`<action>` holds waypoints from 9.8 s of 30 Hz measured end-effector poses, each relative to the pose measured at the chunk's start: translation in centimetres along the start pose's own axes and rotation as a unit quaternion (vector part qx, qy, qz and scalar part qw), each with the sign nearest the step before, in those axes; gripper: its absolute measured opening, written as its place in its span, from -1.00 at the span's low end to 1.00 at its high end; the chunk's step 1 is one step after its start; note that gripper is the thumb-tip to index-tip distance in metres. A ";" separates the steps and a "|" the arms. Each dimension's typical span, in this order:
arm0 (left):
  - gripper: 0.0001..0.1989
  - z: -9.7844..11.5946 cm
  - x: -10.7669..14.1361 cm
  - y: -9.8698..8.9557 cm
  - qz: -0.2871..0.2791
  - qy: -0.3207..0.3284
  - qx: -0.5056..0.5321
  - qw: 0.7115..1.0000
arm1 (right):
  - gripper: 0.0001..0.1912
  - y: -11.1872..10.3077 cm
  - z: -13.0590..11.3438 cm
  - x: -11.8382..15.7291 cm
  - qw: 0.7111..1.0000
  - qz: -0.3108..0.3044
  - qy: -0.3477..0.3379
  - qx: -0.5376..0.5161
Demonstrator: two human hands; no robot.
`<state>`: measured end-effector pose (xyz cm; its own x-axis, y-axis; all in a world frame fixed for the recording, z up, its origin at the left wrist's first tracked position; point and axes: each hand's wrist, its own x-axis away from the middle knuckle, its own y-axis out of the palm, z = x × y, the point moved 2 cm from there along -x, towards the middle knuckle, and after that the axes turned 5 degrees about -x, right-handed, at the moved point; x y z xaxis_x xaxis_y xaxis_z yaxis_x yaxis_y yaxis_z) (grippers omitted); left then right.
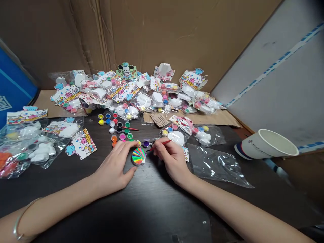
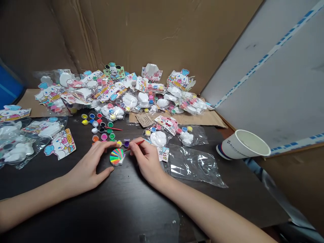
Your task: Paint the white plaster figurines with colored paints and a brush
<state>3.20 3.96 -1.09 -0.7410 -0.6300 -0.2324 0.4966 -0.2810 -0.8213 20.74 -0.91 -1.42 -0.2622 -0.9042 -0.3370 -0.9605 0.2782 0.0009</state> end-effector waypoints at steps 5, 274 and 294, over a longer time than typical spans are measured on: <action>-0.52 0.3 0.1 0.1 0.029 0.006 -0.015 0.999 | -0.64 0.2 -0.2 -0.1 1.000 -0.004 0.011 0.002; -0.66 0.5 -0.2 -0.4 -0.049 0.017 0.000 0.999 | -0.70 0.0 -0.4 0.5 0.982 -0.036 -0.126 0.133; -0.66 0.3 -0.1 -0.2 -0.038 0.019 0.005 0.999 | -0.77 0.2 -0.6 0.7 0.966 -0.068 -0.185 0.166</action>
<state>3.36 3.87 -0.78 -0.7929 -0.5792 -0.1893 0.4429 -0.3345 -0.8318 20.31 -1.64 -1.10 -0.0258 -0.7795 -0.6258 -0.8853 0.3086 -0.3479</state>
